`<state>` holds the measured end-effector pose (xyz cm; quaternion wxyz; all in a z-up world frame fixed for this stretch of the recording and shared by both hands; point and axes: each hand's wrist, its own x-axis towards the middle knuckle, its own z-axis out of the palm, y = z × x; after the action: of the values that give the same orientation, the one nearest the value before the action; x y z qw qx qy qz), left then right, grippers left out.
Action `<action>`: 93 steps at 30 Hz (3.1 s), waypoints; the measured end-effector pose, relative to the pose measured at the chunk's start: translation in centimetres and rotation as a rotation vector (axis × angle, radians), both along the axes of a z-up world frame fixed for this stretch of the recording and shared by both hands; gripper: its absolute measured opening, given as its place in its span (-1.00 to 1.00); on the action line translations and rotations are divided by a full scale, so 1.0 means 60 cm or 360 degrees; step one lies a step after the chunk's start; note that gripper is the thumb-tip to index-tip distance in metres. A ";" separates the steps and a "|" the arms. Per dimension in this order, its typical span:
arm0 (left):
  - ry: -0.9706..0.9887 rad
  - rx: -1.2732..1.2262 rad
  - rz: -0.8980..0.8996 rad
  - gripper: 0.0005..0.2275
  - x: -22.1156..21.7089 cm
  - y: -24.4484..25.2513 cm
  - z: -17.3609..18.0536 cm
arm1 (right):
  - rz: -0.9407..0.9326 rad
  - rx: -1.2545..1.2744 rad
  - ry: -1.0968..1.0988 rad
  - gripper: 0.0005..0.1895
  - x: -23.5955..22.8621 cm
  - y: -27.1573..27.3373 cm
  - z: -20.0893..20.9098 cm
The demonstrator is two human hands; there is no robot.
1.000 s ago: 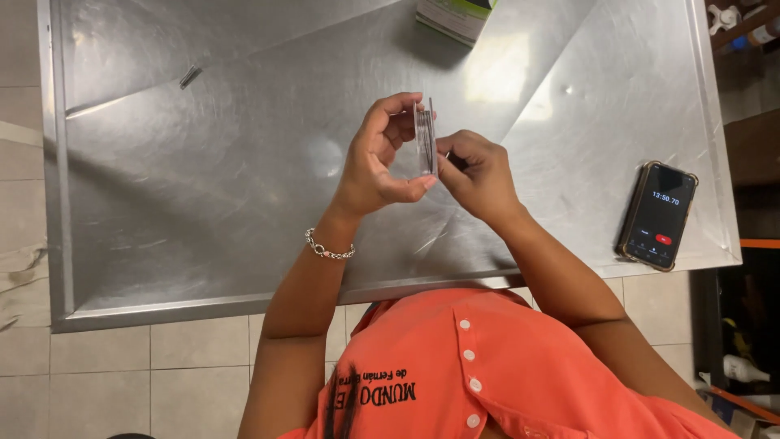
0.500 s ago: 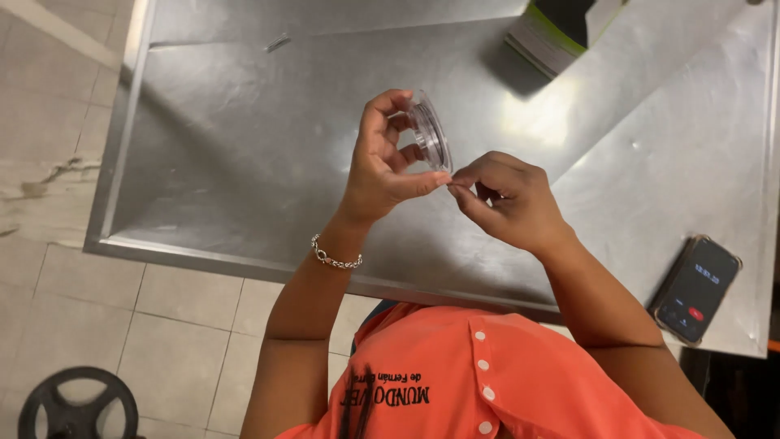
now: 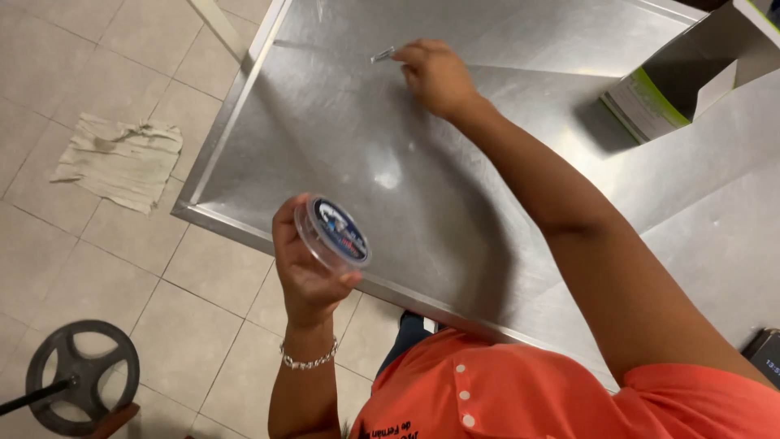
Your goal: The person handles several spools of fishing line on a metal table, pulling out line ends and placing spools into a purple-lidded container. The person retrieves the container from a nearby orange cart, opens it, and continues to sort and place spools inside.
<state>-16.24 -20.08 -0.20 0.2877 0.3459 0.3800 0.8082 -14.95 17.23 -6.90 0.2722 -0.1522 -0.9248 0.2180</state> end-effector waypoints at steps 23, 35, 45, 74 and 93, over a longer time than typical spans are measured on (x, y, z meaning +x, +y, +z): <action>0.0847 -0.0003 -0.0931 -0.14 0.213 0.287 0.077 | -0.0708 -0.1314 0.0009 -0.82 0.506 -0.199 0.161; 0.1898 0.0981 -0.1444 -0.21 0.709 0.345 0.042 | -0.1404 -0.1046 0.1115 -0.18 1.008 -0.494 0.056; 0.2258 0.1673 -0.1761 -0.12 1.181 0.182 0.027 | -0.2328 -0.0613 0.1032 -0.77 1.380 -0.731 0.045; 0.1137 0.0369 -0.2819 -0.81 2.488 0.199 -0.046 | -0.3324 -0.0050 0.1549 -0.67 2.482 -0.823 -0.016; 0.0802 -0.0385 -0.2247 -0.78 2.970 0.272 -0.129 | -0.3486 -0.1561 0.0775 -0.75 3.340 -0.837 -0.268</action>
<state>161.98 -3.78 -7.96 0.6772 0.6471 0.2086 0.2814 185.48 -32.96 -22.95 0.3914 -0.8915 -0.0529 0.2220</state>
